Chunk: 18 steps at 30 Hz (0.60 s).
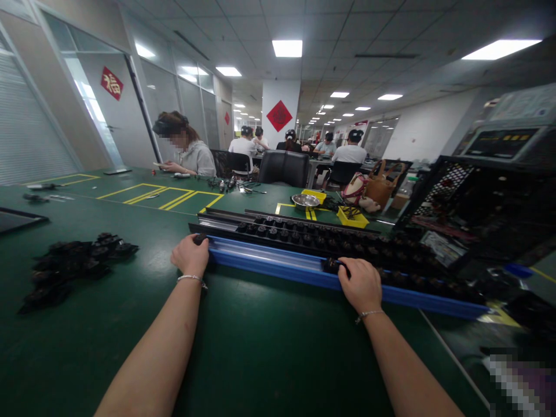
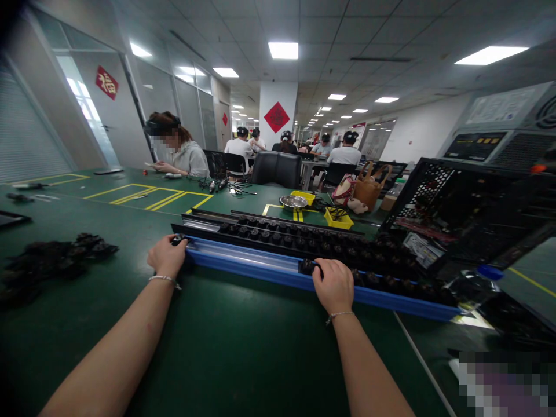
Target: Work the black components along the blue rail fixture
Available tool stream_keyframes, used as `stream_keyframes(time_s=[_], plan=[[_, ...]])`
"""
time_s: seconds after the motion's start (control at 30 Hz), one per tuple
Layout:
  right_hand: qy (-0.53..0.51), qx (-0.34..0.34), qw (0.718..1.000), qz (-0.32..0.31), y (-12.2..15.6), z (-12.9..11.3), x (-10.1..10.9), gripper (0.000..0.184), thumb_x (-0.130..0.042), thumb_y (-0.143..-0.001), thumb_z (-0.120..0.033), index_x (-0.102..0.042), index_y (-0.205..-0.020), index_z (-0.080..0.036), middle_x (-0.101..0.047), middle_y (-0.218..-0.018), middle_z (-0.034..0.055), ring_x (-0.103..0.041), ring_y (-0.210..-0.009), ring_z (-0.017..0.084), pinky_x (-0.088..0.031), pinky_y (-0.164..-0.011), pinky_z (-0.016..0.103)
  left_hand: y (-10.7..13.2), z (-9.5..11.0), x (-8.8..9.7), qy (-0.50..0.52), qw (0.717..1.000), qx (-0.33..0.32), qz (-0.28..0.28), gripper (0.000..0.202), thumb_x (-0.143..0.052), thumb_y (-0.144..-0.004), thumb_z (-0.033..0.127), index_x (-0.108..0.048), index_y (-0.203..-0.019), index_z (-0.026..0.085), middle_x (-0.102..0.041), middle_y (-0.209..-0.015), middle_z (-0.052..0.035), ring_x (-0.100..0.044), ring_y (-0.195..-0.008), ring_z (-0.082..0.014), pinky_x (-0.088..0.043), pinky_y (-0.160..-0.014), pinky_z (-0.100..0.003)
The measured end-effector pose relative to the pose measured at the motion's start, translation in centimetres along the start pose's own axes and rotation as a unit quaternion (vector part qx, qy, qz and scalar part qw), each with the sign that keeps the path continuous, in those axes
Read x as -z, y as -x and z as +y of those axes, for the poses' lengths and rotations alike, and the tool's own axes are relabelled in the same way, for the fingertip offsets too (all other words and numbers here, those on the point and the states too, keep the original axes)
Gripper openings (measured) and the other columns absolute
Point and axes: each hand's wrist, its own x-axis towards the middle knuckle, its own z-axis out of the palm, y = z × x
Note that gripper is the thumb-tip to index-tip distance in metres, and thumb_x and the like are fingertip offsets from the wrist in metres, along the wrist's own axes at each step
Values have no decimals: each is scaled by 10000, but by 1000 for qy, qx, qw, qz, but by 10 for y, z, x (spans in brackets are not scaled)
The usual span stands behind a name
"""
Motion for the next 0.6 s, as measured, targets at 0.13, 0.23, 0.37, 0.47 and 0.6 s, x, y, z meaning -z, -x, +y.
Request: stream_keyframes(time_s=[0.13,0.23,0.37,0.47,0.6], plan=[[-2,1,1000,2,0,0,0,263,-433,-841,-284,-650,-964,-200,-678,-957,47,-544,-954,206,-363,-873,343,-4,-3,1,-3,1000,-2,-5,405,-567,-735,459,-653,-1058,231,-663,-1062,-116,-570,-1017,-326,-427,-848,-450],[-5,4,1000,5,0,0,1,264,-433,-837,-280,-649,-964,-198,-677,-955,48,-545,-948,202,-363,-871,340,-6,-4,2,-8,1000,-4,-6,399,-558,-738,458,-653,-1056,237,-662,-1067,-111,-568,-1021,-331,-429,-848,-454],[-5,3,1000,2,-1,-1,2,262,-433,-836,-279,-648,-961,-198,-678,-946,47,-548,-944,202,-366,-867,340,-10,-6,2,-6,1000,-3,-15,411,-560,-737,457,-650,-1068,230,-659,-1073,-117,-564,-1031,-334,-430,-849,-451],[-3,3,1000,1,-1,-1,2,262,-430,-839,-280,-647,-960,-199,-678,-949,46,-548,-946,199,-367,-865,339,-12,-8,1,-8,1000,-6,-16,413,-557,-739,451,-650,-1071,224,-655,-1085,-120,-559,-1040,-335,-426,-857,-450],[6,4,1000,5,0,0,1,265,-431,-843,-286,-650,-962,-198,-679,-953,46,-548,-948,201,-366,-869,338,-14,-9,2,-13,1000,-8,-15,403,-548,-743,447,-650,-1069,235,-663,-1073,-111,-577,-1013,-325,-433,-847,-437]])
